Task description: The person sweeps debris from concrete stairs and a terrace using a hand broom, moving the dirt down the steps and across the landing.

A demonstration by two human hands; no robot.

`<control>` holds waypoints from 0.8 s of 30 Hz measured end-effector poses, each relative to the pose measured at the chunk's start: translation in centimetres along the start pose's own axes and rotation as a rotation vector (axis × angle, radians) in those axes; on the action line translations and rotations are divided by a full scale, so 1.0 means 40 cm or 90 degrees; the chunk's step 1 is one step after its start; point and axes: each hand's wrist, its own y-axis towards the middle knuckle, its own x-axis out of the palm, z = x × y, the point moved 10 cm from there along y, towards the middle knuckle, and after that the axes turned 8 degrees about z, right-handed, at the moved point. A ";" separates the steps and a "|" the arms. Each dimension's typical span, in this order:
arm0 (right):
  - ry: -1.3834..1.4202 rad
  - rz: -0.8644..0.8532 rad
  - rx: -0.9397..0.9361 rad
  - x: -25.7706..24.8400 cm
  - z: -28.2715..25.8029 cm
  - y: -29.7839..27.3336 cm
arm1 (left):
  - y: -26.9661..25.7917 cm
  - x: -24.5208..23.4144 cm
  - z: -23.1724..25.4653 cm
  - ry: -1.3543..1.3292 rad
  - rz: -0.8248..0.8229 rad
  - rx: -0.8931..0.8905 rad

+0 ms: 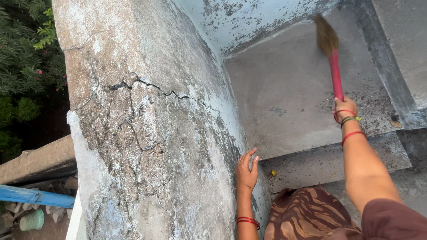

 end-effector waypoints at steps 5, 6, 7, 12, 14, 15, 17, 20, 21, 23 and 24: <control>0.230 0.026 0.216 -0.143 0.239 -0.207 | -0.004 0.012 -0.009 -0.007 -0.016 0.002; 0.234 0.052 0.264 -0.181 0.293 -0.262 | 0.003 0.015 -0.010 -0.015 -0.017 -0.002; 0.221 0.067 0.310 -0.226 0.348 -0.325 | 0.005 0.017 -0.008 -0.017 -0.020 0.004; 0.251 0.101 0.404 -0.428 0.512 -0.588 | 0.015 0.027 0.003 -0.035 -0.009 0.031; 0.269 0.140 0.424 -0.506 0.554 -0.679 | 0.020 0.033 0.030 -0.040 -0.006 0.076; 0.283 0.133 0.403 -0.532 0.566 -0.723 | 0.016 0.032 0.052 -0.043 0.003 0.111; 0.275 0.067 0.376 -0.547 0.585 -0.807 | 0.024 0.043 0.091 -0.047 -0.008 0.113; 0.057 -0.077 0.255 -0.527 0.604 -0.926 | 0.004 0.076 0.176 -0.060 -0.018 0.111; 0.086 -0.095 0.170 -0.514 0.579 -0.933 | -0.012 0.083 0.206 -0.066 -0.016 0.114; 0.152 -0.139 0.130 -0.467 0.544 -0.900 | -0.038 0.108 0.286 -0.082 -0.031 0.157; 0.186 -0.167 0.188 -0.439 0.555 -0.897 | -0.064 0.120 0.318 -0.090 -0.045 0.185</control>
